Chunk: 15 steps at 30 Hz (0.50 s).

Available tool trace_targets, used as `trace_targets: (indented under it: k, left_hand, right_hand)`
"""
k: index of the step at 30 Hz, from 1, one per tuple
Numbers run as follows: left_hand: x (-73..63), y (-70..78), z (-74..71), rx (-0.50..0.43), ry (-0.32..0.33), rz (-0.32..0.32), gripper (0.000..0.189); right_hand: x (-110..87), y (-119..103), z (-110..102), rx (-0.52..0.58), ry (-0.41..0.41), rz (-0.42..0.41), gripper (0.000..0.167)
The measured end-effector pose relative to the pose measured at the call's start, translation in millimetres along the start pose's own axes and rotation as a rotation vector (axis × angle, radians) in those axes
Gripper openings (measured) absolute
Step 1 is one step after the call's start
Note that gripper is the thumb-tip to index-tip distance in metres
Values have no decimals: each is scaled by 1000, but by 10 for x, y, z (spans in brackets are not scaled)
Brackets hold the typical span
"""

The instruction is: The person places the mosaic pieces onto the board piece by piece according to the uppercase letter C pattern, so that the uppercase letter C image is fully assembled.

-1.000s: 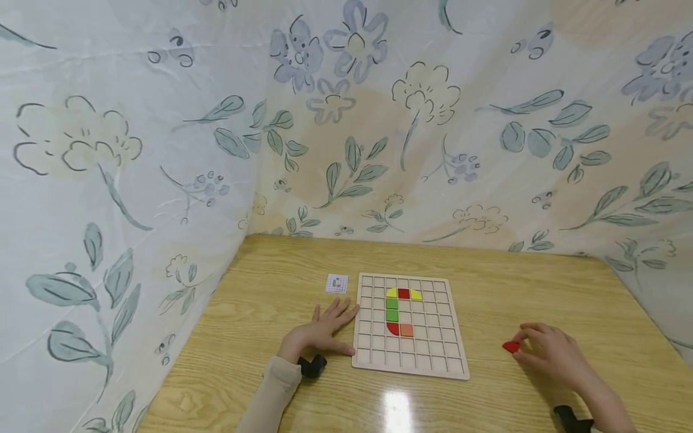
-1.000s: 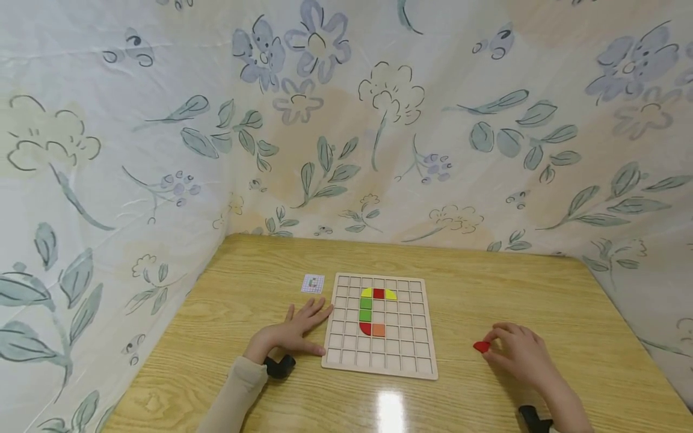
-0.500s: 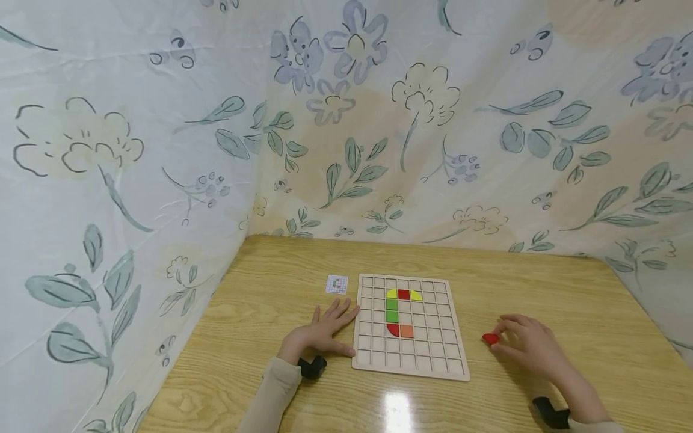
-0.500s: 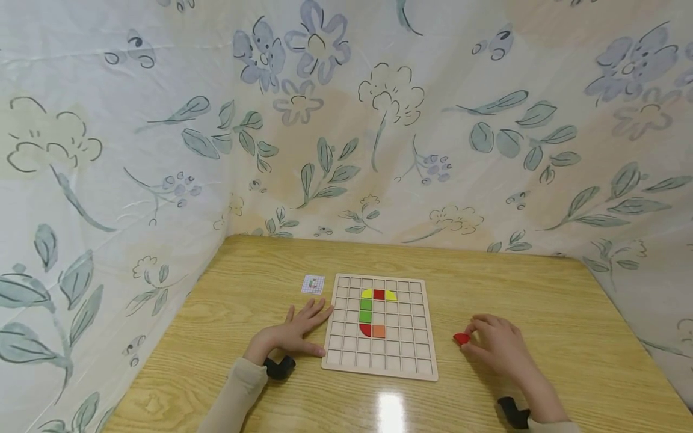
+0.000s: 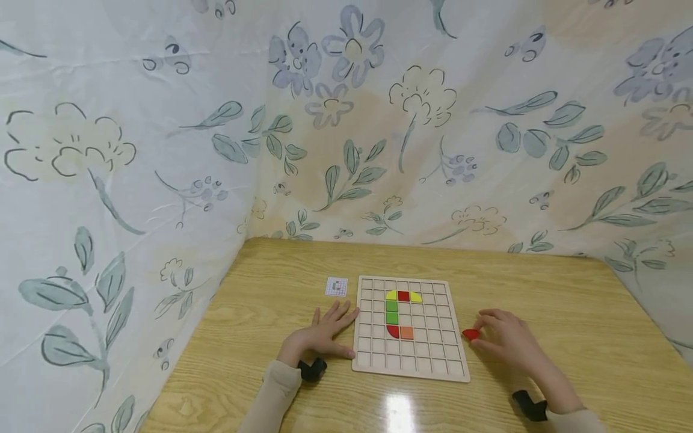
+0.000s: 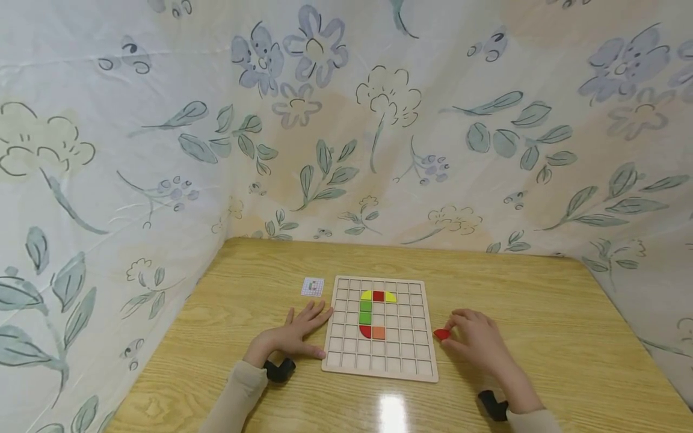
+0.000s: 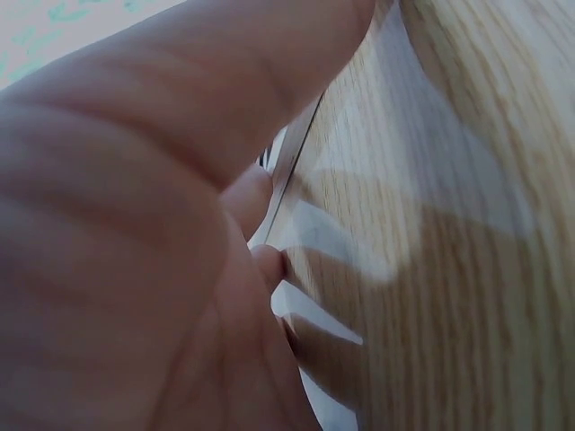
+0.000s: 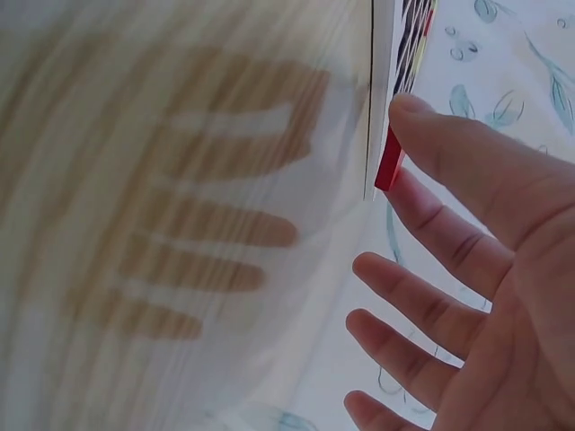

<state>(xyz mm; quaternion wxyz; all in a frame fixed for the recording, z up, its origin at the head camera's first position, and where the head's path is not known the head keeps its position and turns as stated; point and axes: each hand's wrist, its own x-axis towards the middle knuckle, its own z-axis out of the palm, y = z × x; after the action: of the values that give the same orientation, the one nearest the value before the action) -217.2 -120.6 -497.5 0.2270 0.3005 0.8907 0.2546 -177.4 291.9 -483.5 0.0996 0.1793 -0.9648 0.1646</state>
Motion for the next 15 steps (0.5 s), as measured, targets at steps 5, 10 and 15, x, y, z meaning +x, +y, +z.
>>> trace_targets:
  k: [5, 10, 15]
  left_hand:
    - [-3, 0, 5, 1, 3, 1, 91]
    - [-8, 6, 3, 2, 4, 0, 91]
    - [-9, 6, 10, 3, 8, 1, 91]
  right_hand:
    - [55, -79, 55, 2, -10, -7, 21]
    - [109, -145, 117, -1, -12, -7, 21]
    - [151, -219, 162, 12, -3, -20, 22]
